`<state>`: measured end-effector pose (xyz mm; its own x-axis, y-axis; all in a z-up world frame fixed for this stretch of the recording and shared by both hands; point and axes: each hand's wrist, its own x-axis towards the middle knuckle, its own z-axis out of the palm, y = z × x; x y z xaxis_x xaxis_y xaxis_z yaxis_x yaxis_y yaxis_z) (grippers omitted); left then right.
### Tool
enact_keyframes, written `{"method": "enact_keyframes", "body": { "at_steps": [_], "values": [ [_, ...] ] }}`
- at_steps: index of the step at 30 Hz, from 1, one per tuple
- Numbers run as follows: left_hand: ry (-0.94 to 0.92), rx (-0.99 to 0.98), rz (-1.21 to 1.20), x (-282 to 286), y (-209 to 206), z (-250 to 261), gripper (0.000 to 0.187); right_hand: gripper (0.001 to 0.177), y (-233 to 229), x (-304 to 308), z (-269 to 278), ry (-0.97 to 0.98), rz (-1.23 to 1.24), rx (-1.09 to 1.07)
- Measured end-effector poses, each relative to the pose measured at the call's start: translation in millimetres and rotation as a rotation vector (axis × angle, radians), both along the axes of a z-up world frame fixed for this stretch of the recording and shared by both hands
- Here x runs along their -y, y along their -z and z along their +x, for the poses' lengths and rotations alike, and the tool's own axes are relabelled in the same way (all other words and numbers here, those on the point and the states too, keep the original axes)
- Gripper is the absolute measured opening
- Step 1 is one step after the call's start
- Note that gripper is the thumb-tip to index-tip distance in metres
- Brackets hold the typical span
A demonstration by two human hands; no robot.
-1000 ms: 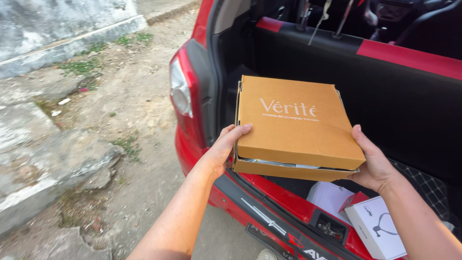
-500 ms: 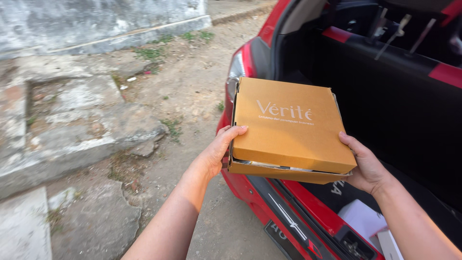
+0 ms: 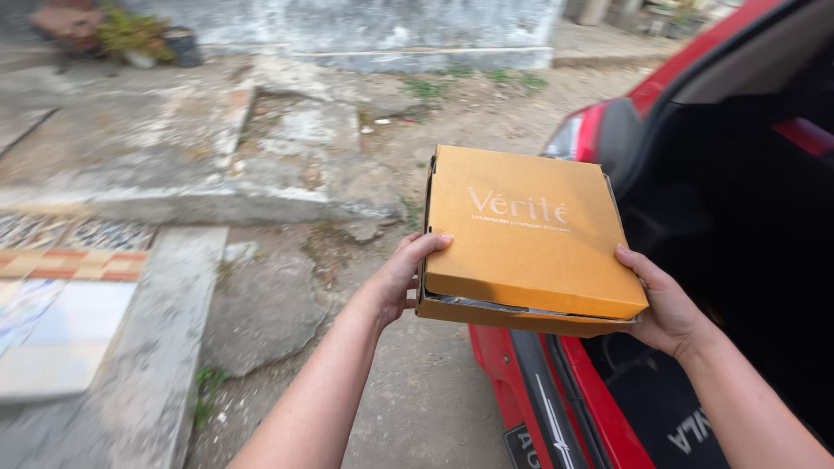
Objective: The person takes boxes and paper bags out of the open trunk of a red car one at a time and stacks them on the tiled steps in front of the house. They carry each box by hand from the trunk to the steps and reach back into the trunk for the next item.
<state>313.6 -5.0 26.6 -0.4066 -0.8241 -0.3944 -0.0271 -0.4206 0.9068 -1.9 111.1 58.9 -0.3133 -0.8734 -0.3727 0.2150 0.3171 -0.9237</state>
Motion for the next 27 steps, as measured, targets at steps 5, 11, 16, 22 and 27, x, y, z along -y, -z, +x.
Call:
{"method": "enact_keyframes", "body": {
  "at_steps": [5, 11, 16, 22, 27],
  "values": [
    [-0.196, 0.018, -0.015, -28, 1, 29, 0.104, 0.061, 7, 39, 8, -0.232, -0.018, 0.060],
    [-0.450, 0.026, -0.011, -63, -2, 63, 0.101, 0.060, 17, 96, 36, -0.505, 0.005, 0.062],
    [-0.663, 0.042, 0.018, -99, -4, 87, 0.095, 0.057, 27, 141, 75, -0.699, 0.076, 0.049],
    [-0.910, 0.040, 0.036, -134, -6, 114, 0.092, 0.058, 35, 179, 139, -0.946, 0.107, 0.060],
    [-1.090, 0.064, 0.045, -164, -5, 128, 0.091, 0.058, 32, 197, 198, -1.092, 0.120, 0.009]
  ]
}}
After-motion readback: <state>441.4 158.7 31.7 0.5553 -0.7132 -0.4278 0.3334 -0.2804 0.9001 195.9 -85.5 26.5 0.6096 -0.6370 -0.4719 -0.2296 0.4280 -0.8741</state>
